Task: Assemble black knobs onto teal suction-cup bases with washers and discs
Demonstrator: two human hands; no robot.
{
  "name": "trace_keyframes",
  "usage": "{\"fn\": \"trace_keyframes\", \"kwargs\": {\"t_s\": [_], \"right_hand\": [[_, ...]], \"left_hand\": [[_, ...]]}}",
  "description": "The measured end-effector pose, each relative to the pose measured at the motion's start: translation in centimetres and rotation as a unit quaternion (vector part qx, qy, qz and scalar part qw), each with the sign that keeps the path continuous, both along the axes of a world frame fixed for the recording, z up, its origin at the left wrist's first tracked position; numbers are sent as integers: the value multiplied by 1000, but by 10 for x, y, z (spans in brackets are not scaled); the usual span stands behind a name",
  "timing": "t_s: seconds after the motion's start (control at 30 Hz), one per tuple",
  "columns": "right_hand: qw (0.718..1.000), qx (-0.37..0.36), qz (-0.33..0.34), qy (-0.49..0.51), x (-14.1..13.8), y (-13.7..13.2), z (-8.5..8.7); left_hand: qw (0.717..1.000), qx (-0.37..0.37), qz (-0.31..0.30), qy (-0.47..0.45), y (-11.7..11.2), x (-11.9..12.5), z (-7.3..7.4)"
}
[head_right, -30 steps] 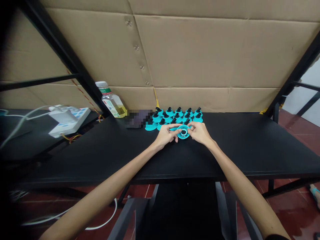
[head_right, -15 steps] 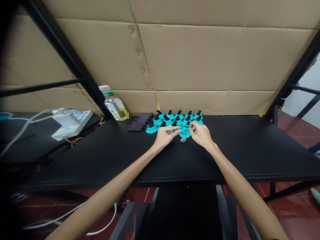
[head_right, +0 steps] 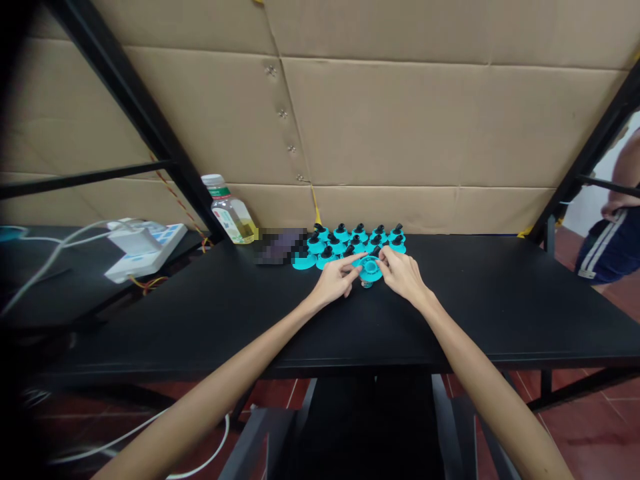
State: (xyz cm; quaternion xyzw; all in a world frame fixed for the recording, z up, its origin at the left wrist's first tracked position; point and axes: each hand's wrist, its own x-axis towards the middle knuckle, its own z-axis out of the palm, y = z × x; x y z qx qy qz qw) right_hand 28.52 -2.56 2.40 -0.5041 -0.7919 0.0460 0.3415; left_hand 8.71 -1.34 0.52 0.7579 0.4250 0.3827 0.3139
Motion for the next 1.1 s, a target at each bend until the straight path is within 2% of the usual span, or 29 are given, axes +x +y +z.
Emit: {"fn": "trace_keyframes", "kwargs": {"t_s": [0.23,0.43,0.67,0.8,0.93,1.03,1.1], "right_hand": [[999,-2,6,38,-3,-5,7],[986,-90,44,134,-2,-5,9],[945,-200,118,231,3,2,7],[920,-245,146,269,6,-1,15],[909,-263,145,287,9,-3,20],[914,-256,132,286,15,0,20],[930,-226,107,269,22,3,21]], "left_hand": [[999,22,14,-21,-1,0,2],[997,53,25,-56,0,1,1],[995,64,18,-73,1,1,1],[994,104,36,-19,-2,0,3],[981,175,55,71,-8,0,5],[972,213,36,94,-10,1,6],[968,234,19,90,-10,1,7]]}}
